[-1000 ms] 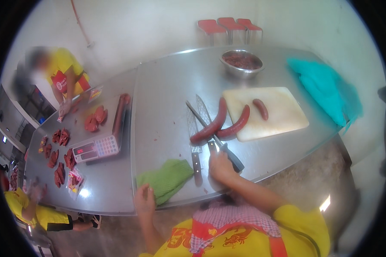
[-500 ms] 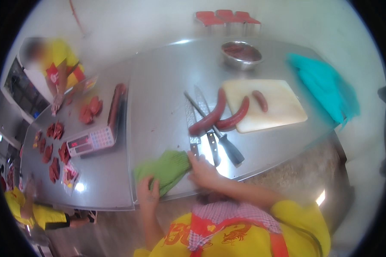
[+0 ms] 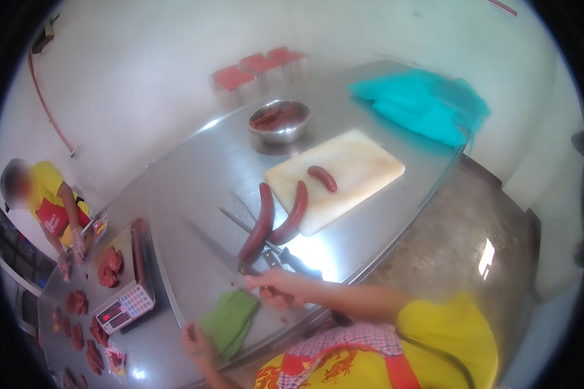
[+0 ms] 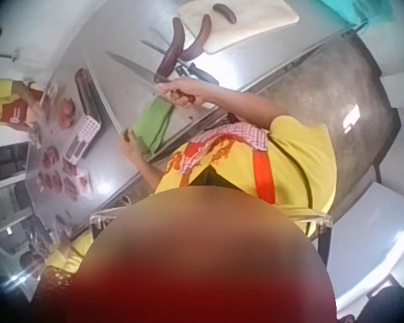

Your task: The person slices long red sausages into smaller pieces on a white cutting board using a knife. The cut pieces are placed on a digital scale, then moved to a metal bowl. The person also wipes the cutting board with a green cloth during the process.

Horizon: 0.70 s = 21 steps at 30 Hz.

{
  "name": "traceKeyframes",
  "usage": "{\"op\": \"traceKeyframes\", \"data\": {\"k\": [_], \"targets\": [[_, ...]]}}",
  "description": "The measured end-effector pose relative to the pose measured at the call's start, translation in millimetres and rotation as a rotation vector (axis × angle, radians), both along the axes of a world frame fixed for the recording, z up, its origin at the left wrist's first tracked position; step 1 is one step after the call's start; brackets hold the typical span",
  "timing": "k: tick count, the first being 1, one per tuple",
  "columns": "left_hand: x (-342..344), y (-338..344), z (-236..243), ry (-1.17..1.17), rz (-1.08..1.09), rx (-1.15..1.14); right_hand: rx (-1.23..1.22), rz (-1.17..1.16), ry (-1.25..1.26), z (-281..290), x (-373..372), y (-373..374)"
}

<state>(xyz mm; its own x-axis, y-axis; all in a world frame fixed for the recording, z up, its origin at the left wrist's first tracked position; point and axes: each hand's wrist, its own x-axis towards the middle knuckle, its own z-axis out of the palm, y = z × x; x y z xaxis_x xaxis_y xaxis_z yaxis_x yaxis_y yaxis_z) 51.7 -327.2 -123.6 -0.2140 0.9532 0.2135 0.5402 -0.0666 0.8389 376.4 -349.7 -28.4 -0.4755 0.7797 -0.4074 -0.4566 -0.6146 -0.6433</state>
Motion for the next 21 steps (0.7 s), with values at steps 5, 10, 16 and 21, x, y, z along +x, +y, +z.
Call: {"op": "traceKeyframes", "data": {"k": [5, 10, 16, 21], "targets": [[74.1, 13.8, 45.5, -0.265, -0.076, 0.057, 0.463, -0.335, -0.155, 35.0, 65.3, -29.1], [223.2, 29.6, 78.1, -0.337, -0.377, 0.141, 0.381, -0.571, -0.426, 48.3, 193.4, -64.1], [475.8, 86.0, 41.9, 0.08, -0.621, 0.061, 0.197, -0.732, -0.722, -6.2, 332.8, -89.4], [565.6, 137.6, 32.6, 0.348, -0.373, -0.123, 0.092, -0.634, -0.825, -35.0, 436.4, -116.8]]}}
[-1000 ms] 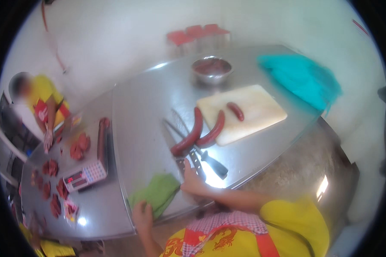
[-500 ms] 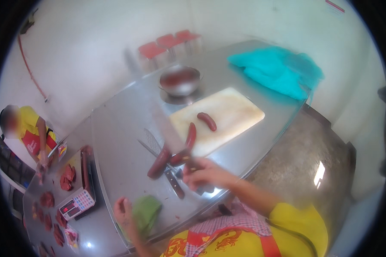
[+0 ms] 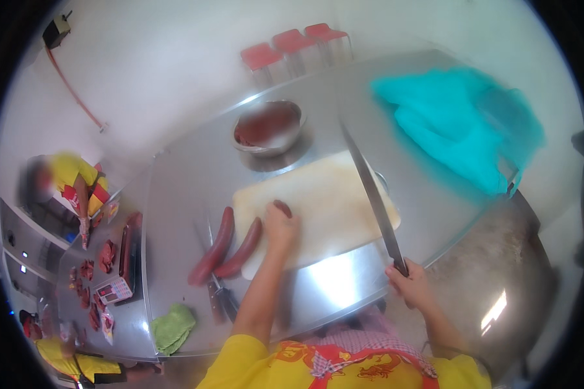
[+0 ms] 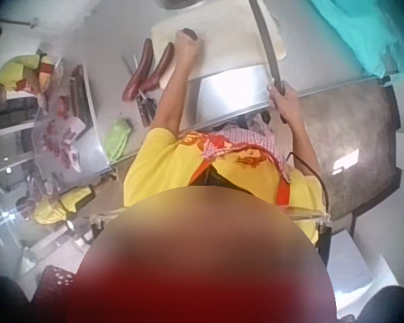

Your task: The person slices long red sausages into smaller pieces on a white cutting board using a knife. The cut pieces are placed on a digital scale, then moved to a metal bowl. The person also wipes the cutting board with a green cloth during the process.

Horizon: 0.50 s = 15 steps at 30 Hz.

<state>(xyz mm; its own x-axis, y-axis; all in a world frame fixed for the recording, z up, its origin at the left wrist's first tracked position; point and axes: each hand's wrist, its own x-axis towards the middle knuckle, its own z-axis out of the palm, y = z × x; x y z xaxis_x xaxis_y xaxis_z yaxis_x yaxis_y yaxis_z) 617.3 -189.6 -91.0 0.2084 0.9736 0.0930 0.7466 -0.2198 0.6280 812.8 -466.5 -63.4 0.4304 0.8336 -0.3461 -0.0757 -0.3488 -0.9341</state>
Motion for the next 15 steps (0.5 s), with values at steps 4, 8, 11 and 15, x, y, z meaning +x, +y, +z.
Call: {"op": "traceKeyframes", "data": {"k": [4, 8, 11, 15], "targets": [[-5.9, 3.6, 5.3, -0.283, -0.178, -0.408, -0.172, 0.182, -0.196, -3.9, 74.3, -11.4], [-9.5, -30.3, -1.4, -0.443, -0.29, -0.515, -0.204, 0.345, -0.281, -6.2, 105.4, -2.3], [-3.9, -51.7, -7.8, -0.669, -0.173, -0.537, -0.156, 0.392, -0.262, -8.0, 102.4, 10.6], [2.2, -51.6, -8.8, -1.281, 0.086, -0.722, -0.107, 0.462, -0.325, -1.1, 96.6, 35.8]]}}
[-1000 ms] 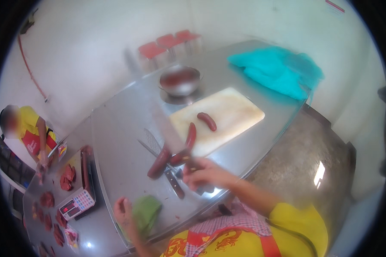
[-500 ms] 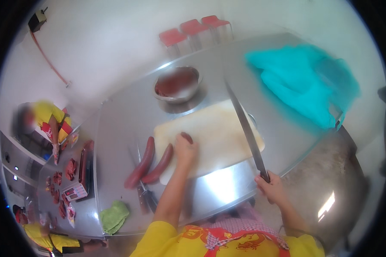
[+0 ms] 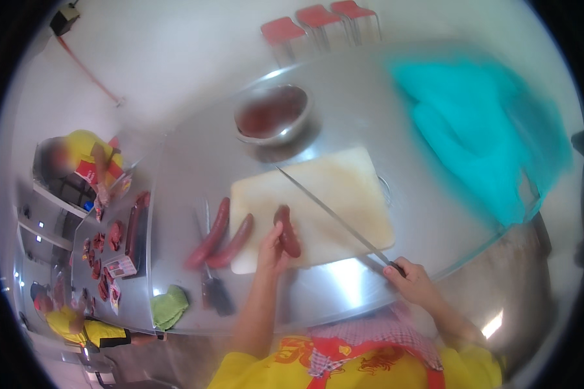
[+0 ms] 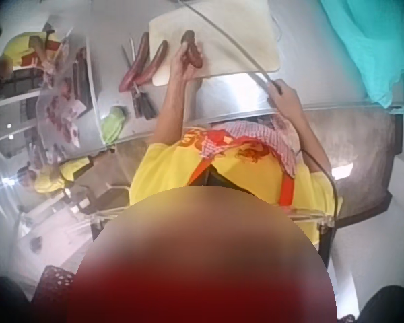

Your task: The person slices long red sausages into smaller pieces on a white cutting board using a knife. The cut pieces are placed on a digital scale, then moved to a metal bowl. The person also wipes the cutting board with a green cloth during the process.

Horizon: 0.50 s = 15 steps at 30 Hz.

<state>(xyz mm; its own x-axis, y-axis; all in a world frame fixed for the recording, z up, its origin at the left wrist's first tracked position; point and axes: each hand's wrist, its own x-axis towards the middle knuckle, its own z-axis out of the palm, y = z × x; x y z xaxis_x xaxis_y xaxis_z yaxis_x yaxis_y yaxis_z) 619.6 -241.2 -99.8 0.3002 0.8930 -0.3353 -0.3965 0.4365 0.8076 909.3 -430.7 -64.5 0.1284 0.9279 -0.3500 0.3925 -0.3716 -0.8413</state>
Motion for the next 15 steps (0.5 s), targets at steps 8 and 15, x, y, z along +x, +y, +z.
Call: {"op": "traceKeyframes", "data": {"k": [8, 15], "targets": [[-14.6, 130.1, 36.5, -0.028, -0.05, 0.15, 0.082, 0.018, -0.274, 57.6, -3.7, 98.7], [-16.2, 241.6, 48.1, 0.32, 0.143, 0.454, 0.186, 0.046, -0.477, 73.8, -36.2, 183.7]]}}
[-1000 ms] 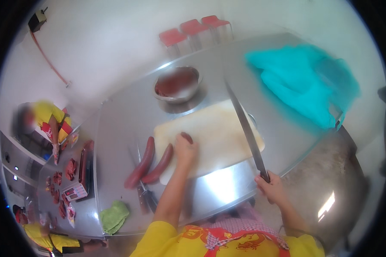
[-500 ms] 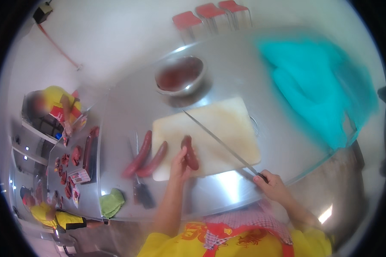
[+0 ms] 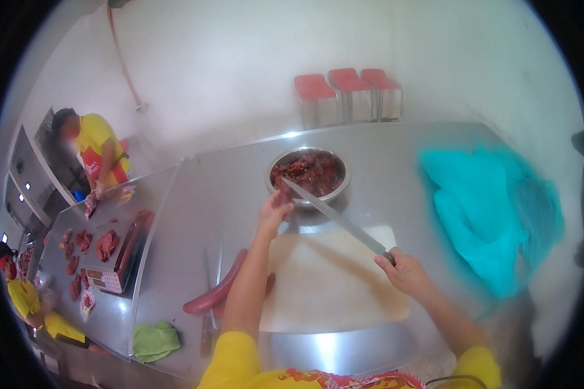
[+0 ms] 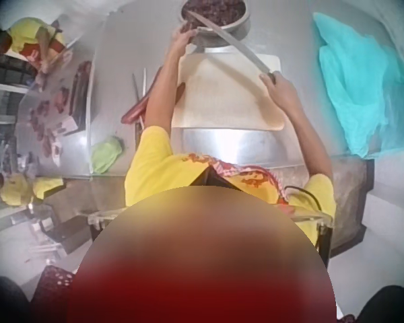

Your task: The person slices long red sausages into smaller pieces on a white cutting board using a knife. The cut pieces are placed on a digital scale, then moved to a metal bowl. The person also wipes the cutting board with a green cloth during the process.

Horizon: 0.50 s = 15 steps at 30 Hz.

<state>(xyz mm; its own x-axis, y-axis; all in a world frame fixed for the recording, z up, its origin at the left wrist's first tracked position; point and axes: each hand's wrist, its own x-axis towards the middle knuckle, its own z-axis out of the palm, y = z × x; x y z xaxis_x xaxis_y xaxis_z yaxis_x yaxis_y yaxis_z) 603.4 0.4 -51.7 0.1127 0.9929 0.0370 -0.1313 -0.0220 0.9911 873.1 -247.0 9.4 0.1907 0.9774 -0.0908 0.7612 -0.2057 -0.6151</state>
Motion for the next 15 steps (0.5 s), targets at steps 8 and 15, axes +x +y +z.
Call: {"op": "traceKeyframes", "data": {"k": [8, 15], "targets": [[-9.8, 43.4, -12.1, 0.274, -0.039, 0.06, 0.006, 0.098, -0.172, -15.4, -3.5, 52.1], [-7.8, 54.5, -17.6, 0.163, -0.054, 0.031, 0.054, 0.086, -0.134, -25.3, -12.7, 84.6]]}}
